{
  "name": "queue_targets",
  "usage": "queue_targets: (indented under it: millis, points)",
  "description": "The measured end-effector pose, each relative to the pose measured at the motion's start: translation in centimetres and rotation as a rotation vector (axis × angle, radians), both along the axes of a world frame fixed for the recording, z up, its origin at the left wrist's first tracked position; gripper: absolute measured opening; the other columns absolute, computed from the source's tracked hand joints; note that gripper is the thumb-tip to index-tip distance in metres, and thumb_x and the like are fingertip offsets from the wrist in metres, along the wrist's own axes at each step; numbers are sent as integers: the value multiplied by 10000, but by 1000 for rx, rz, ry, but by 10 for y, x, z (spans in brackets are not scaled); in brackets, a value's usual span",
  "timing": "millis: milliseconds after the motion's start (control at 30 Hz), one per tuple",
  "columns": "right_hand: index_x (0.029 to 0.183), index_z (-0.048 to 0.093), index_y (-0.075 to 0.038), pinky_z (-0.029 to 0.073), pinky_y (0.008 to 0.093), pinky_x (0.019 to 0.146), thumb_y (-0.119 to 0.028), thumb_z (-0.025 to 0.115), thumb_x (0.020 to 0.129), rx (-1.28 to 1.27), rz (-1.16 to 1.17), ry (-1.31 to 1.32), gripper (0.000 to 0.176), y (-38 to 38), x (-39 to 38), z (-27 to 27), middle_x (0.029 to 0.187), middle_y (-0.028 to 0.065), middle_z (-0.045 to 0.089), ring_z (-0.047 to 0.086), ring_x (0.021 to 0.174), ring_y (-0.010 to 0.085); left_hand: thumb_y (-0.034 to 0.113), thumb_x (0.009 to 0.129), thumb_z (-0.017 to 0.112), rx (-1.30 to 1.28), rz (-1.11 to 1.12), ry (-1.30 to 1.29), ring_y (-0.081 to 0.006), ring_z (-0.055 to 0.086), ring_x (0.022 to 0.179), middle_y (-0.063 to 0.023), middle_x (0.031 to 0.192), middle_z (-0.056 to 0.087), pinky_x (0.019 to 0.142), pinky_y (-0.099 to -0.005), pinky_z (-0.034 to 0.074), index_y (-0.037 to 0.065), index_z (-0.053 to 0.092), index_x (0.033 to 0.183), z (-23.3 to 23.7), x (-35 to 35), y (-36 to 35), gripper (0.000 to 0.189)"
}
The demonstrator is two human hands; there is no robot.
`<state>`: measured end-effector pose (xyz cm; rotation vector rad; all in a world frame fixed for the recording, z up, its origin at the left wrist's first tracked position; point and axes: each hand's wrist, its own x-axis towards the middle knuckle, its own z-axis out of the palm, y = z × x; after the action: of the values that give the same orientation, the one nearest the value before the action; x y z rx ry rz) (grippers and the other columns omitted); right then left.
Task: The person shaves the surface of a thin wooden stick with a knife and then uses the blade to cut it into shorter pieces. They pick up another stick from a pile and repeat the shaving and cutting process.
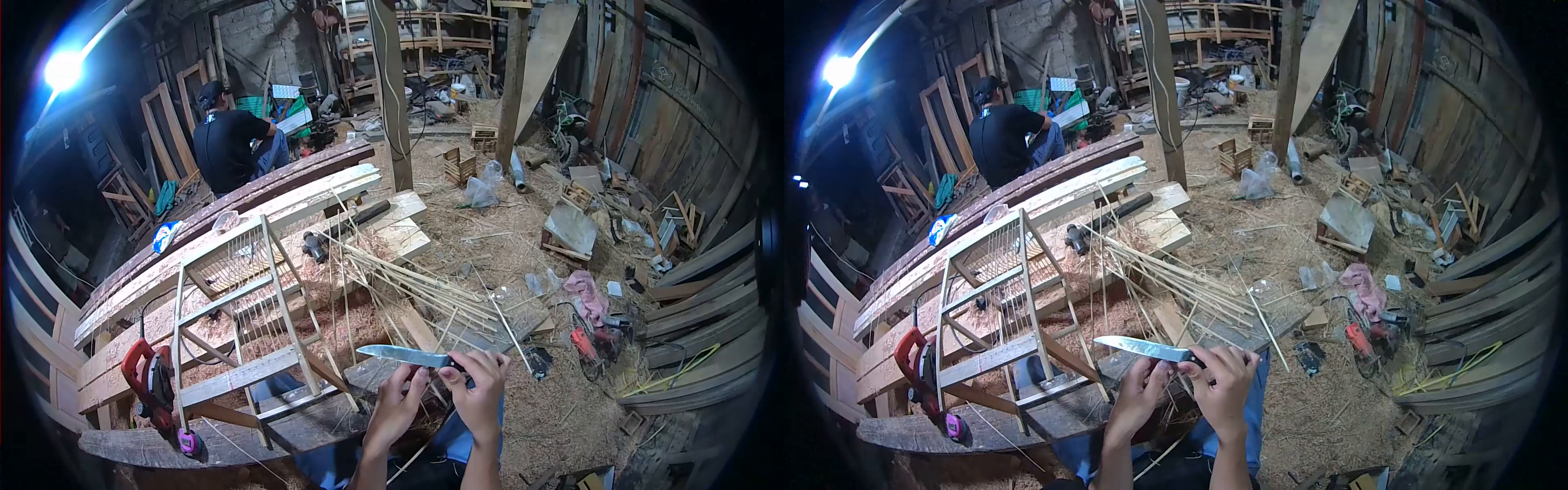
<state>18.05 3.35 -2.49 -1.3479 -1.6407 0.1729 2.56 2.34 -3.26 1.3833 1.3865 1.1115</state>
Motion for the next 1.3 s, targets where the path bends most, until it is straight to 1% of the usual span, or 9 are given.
queue_targets:
  millis: [100, 233, 333, 433, 533, 700, 900, 1033, 1300]
  points:
    - [965, 735, -85, 353, 403, 875, -390, 730, 874, -11, 45, -18, 317, 0, -1, 0, 846, 30, 667, 585, 831, 238, 231, 1028, 576, -96, 46, -66, -164, 649, 691, -124, 792, 694, 653, -333, 506, -50, 657, 1032, 6, 0, -2, 293]
    - [964, 731, -95, 358, 408, 862, -405, 720, 883, -62, 126, -2, 320, 1, -5, -5, 838, 30, 677, 600, 810, 237, 223, 1015, 591, -94, 60, -5, -174, 633, 638, -144, 768, 687, 620, -340, 502, -46, 661, 996, -18, -5, -1, 279]
    - [948, 727, -94, 361, 407, 851, -417, 716, 884, -63, 160, 6, 329, 1, -8, -2, 833, 34, 679, 605, 793, 240, 222, 1014, 584, -80, 84, -45, -178, 630, 653, -140, 758, 684, 636, -351, 502, -42, 660, 978, -21, -6, -2, 277]
    - [952, 726, -97, 365, 405, 841, -426, 714, 883, -63, 165, -6, 337, 1, -8, -1, 831, 35, 682, 608, 783, 239, 198, 1014, 572, -99, 74, 61, -184, 637, 704, -151, 790, 688, 673, -358, 502, -45, 653, 1005, -13, -6, -2, 256]
    - [938, 722, -95, 369, 402, 838, -437, 711, 883, -75, 173, 11, 346, 2, -8, -1, 823, 38, 685, 609, 779, 242, 160, 1002, 585, -66, 69, -26, -190, 641, 775, -150, 863, 695, 720, -353, 501, -42, 637, 1063, -11, -2, -2, 218]
    - [905, 708, -87, 371, 394, 821, -450, 719, 873, -80, 174, -6, 365, 1, -6, 1, 805, 41, 686, 609, 767, 245, 92, 981, 602, -45, 44, -94, -169, 637, 859, -127, 954, 685, 774, -333, 504, -29, 622, 1129, -7, 0, -2, 192]
    - [870, 701, -75, 383, 385, 785, -440, 750, 848, -88, 194, 48, 369, 2, -4, -2, 803, 54, 688, 608, 749, 257, 79, 991, 578, 73, 39, -224, -135, 622, 887, -110, 946, 671, 791, -308, 502, -48, 615, 1119, -16, 6, -4, 185]
    - [859, 707, -75, 390, 382, 782, -403, 777, 822, -98, 233, 98, 338, 5, 2, -13, 801, 62, 688, 616, 755, 264, 58, 985, 583, 46, 28, -201, -115, 610, 891, -98, 944, 668, 786, -288, 497, -48, 611, 1109, -8, 11, -8, 165]
    - [844, 708, -74, 388, 383, 782, -385, 789, 802, -59, 255, 128, 323, 5, 14, -11, 807, 50, 681, 624, 766, 261, 20, 994, 585, 65, 61, -327, -85, 597, 765, -47, 874, 649, 678, -254, 498, -54, 604, 1047, -1, 23, -15, 94]
